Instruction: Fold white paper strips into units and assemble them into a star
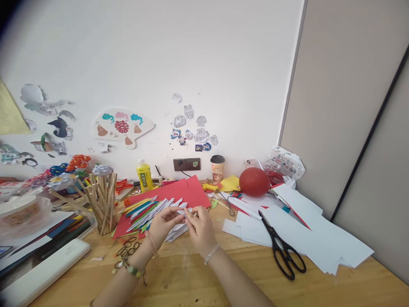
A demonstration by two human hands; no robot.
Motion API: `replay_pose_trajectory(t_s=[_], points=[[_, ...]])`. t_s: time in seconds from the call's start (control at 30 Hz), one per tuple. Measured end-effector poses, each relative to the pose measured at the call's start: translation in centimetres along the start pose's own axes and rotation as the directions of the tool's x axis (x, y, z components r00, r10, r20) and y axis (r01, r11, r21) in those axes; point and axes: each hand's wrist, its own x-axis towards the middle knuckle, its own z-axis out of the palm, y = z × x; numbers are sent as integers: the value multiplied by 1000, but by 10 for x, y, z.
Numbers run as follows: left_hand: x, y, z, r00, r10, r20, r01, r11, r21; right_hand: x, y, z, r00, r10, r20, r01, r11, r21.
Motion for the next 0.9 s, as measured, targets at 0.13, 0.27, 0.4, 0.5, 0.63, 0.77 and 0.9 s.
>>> replay_pose_trajectory(t_s=[0.13,0.27,0.4,0.5,0.63,0.77,0.9], points=[[-2,-2,9,998,-51,-40,48,996,-80,-2,-1,4,1000,26,4,-26,999,40],[-2,-2,9,997,-54,-52,49,995,-90,-1,0,2,991,86,99,-105,974,200],[2,-2,-4,999,-44,-27,40,990,-139,3,3,-4,931,285,230,-357,848,392],[4,0,-13,997,-20,-79,4,980,-201,4,7,-6,881,329,340,-469,705,533],[4,1,-14,996,-16,-87,-7,967,-255,3,8,-3,872,337,355,-489,633,600],[3,-2,-7,998,-43,-45,29,964,-265,2,7,1,874,348,339,-485,667,566],[2,-6,-1,998,-52,-37,40,961,-273,0,8,5,877,372,303,-479,702,527]])
